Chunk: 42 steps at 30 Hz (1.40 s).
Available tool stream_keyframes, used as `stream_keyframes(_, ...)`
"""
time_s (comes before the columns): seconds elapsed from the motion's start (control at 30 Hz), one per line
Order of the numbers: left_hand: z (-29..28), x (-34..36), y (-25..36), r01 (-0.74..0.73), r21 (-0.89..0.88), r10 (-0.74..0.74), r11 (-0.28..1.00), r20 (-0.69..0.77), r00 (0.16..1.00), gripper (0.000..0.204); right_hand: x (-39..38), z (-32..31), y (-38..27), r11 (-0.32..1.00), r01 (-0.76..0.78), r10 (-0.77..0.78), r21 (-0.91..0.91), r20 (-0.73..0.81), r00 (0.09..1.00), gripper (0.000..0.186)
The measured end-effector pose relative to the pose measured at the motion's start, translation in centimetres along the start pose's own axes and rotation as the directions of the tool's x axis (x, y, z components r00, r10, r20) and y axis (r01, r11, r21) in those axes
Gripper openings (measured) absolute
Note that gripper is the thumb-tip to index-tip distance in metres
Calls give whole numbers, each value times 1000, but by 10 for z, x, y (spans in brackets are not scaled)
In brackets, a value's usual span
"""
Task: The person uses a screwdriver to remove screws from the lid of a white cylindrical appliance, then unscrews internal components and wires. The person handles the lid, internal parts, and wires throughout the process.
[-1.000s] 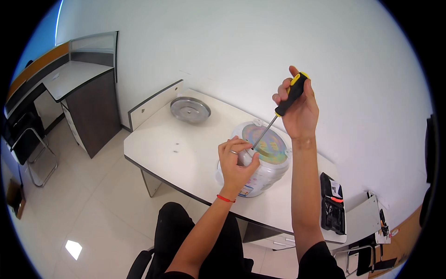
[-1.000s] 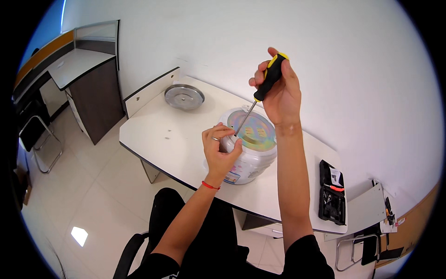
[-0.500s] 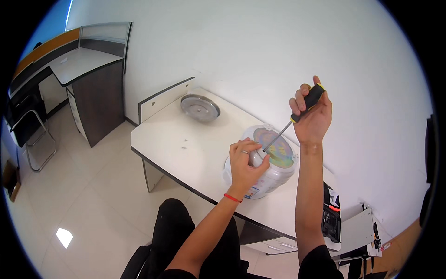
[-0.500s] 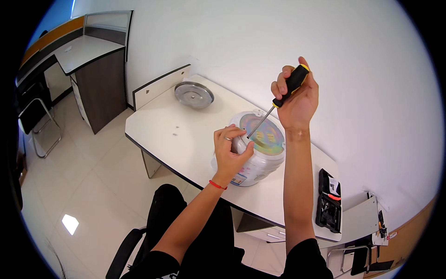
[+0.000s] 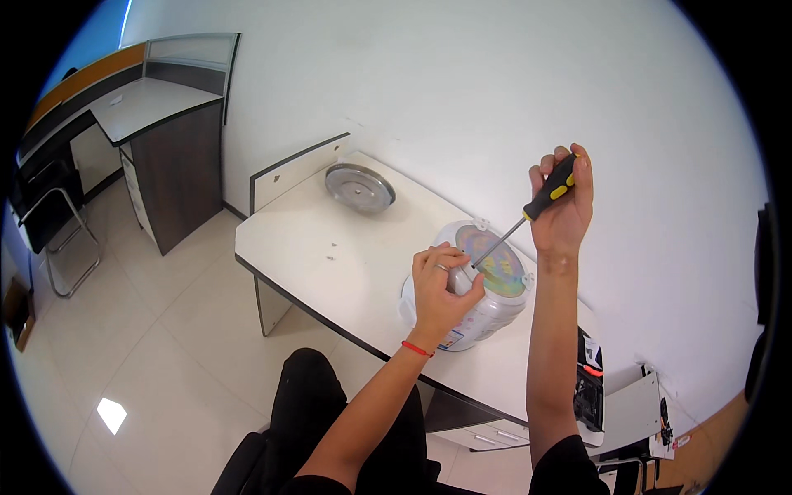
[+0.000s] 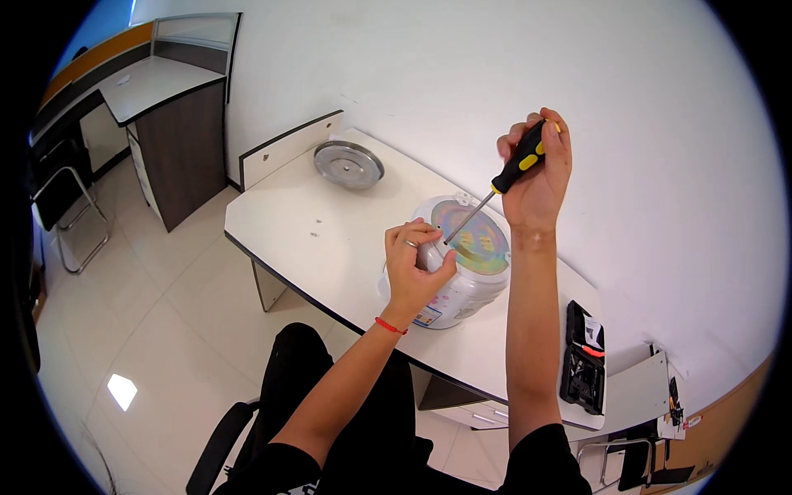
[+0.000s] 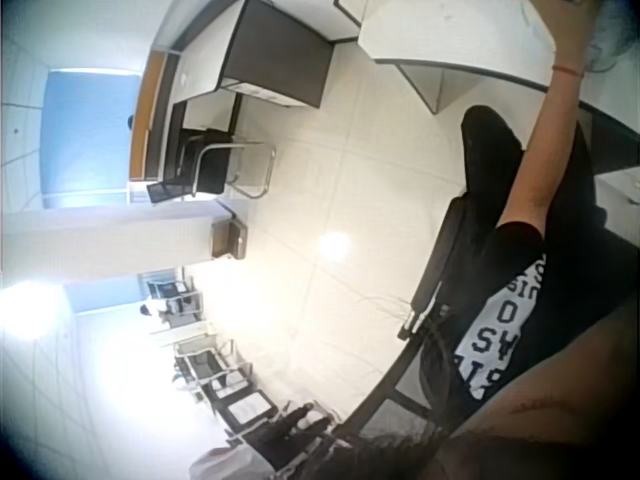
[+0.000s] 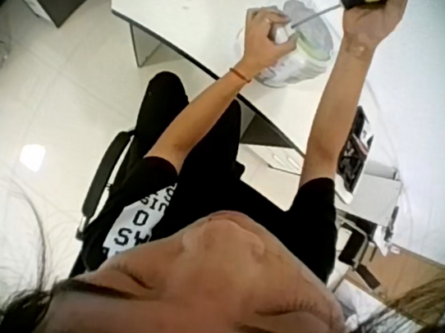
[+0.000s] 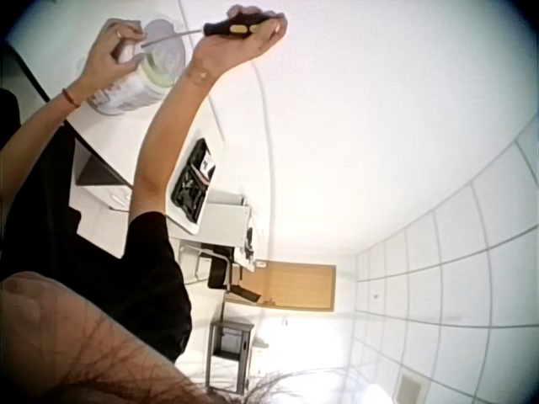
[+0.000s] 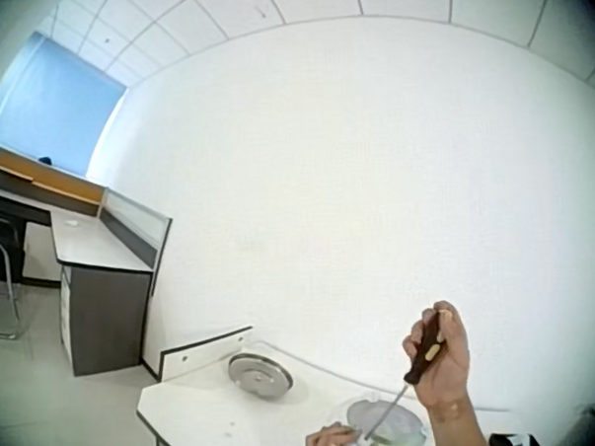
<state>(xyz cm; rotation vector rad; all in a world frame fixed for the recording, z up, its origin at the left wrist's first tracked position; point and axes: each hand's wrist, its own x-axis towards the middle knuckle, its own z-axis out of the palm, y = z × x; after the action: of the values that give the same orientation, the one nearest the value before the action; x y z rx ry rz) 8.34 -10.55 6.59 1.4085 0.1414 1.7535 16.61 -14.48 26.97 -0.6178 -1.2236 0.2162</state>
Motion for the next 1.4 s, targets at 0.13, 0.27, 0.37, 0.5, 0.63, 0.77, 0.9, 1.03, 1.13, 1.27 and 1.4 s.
stream_keyframes(0.13,0,0,-1,-16,21,16,1000,-3,1000,40,0,9,-3,996,-3,-9,-86,-132,991,30)
stream_keyframes(0.27,1,0,0,0,9,0,1000,-4,1000,40,1,5,-4,998,-26,28,52,-38,999,32)
stream_keyframes(0.37,0,1,0,-17,14,17,1000,-8,1000,40,0,11,-3,983,0,-28,-185,-152,988,32)
stream_keyframes(0.5,-1,1,0,-17,26,17,1000,0,1000,40,-1,4,-3,1000,2,-3,-15,-30,1000,34)
stream_keyframes(0.63,0,1,1,-18,22,18,1000,5,1000,40,-1,5,-3,991,27,-40,-132,-94,995,32)
stream_keyframes(0.77,0,1,1,-18,6,18,1000,-1,1000,40,-5,15,-2,993,16,-30,-119,-114,993,30)
stream_keyframes(0.9,0,1,1,-12,8,12,1000,-1,1000,40,-2,8,1,986,83,-99,-142,-115,988,29)
stream_keyframes(1.03,0,1,0,-4,13,4,1000,4,1000,40,-2,14,-5,997,46,-49,-65,-46,998,28)
stream_keyframes(1.13,0,1,2,-6,12,6,1000,5,1000,40,-2,17,-3,986,56,-80,-158,-150,985,30)
stream_keyframes(1.27,0,1,1,-18,26,18,1000,5,1000,39,-3,4,0,976,122,-129,-180,-25,991,34)
stream_keyframes(1.4,0,1,0,-13,26,13,1000,5,1000,40,-5,9,4,982,117,-129,-146,-73,989,39)
